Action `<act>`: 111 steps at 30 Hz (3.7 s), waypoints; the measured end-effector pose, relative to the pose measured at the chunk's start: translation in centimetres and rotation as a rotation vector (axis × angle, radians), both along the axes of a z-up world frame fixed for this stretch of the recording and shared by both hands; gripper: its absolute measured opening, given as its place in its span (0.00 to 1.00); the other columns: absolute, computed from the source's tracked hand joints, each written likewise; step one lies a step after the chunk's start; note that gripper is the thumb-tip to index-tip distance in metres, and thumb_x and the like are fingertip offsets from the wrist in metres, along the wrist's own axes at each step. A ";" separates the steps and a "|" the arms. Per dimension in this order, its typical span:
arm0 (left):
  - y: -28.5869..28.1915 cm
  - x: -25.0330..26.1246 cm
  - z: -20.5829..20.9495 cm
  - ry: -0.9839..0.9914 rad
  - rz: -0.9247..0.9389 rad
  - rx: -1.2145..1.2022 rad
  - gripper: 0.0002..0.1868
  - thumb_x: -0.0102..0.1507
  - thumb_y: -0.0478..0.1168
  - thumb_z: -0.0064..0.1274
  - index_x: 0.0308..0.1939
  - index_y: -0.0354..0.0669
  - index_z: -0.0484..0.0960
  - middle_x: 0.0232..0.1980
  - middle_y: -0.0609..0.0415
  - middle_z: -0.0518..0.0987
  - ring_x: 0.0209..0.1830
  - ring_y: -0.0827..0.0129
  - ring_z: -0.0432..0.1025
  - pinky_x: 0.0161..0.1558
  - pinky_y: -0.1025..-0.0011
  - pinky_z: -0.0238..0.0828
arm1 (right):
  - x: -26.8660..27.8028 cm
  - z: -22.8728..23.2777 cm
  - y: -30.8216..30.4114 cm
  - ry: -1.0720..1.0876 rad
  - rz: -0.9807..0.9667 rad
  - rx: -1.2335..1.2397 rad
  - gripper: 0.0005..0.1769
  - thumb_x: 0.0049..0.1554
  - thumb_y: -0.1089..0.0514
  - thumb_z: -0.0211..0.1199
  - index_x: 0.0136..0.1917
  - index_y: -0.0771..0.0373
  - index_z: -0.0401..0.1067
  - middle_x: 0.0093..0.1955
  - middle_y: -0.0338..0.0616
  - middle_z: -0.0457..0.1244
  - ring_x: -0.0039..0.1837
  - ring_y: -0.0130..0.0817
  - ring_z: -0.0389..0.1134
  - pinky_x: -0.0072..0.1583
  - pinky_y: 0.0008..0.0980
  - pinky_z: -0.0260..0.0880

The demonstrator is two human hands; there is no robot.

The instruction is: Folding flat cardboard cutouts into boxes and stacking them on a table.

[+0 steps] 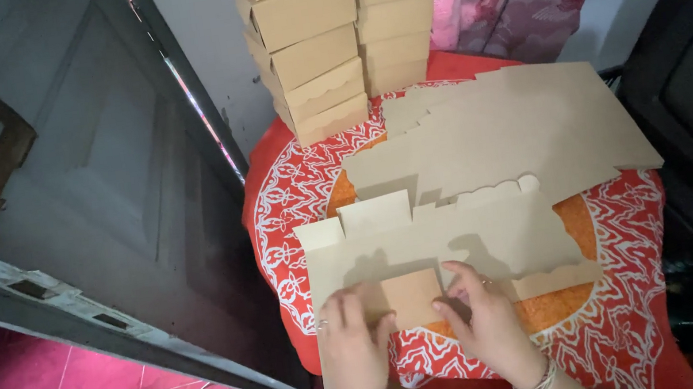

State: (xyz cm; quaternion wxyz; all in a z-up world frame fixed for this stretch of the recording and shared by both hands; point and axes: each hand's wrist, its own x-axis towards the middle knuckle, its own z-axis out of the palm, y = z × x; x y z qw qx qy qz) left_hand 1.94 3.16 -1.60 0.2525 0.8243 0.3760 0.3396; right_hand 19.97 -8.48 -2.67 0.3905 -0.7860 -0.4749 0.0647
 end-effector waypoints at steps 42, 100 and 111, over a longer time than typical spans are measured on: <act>-4.8 2.3 -5.0 0.591 -0.024 0.661 0.57 0.57 0.64 0.35 0.80 0.28 0.43 0.83 0.31 0.43 0.85 0.45 0.38 0.81 0.54 0.32 | -4.3 1.2 -2.8 -0.624 0.190 -0.014 0.21 0.57 0.54 0.61 0.61 0.65 0.76 0.63 0.51 0.69 0.66 0.41 0.71 0.63 0.37 0.73; -1.6 -0.3 -1.5 -0.046 -0.215 -0.013 0.11 0.67 0.51 0.54 0.40 0.50 0.79 0.31 0.54 0.82 0.31 0.55 0.77 0.31 0.59 0.69 | 6.9 1.7 -8.7 -0.469 -0.024 -0.201 0.26 0.54 0.61 0.59 0.63 0.37 0.77 0.56 0.35 0.73 0.56 0.45 0.73 0.60 0.44 0.71; -2.4 2.0 -2.4 -0.035 -0.087 0.385 0.11 0.65 0.37 0.47 0.49 0.37 0.78 0.51 0.38 0.76 0.47 0.42 0.69 0.49 0.49 0.62 | 0.0 -0.2 -3.3 -0.543 0.318 0.085 0.26 0.58 0.53 0.63 0.69 0.55 0.71 0.71 0.45 0.65 0.73 0.54 0.63 0.72 0.48 0.62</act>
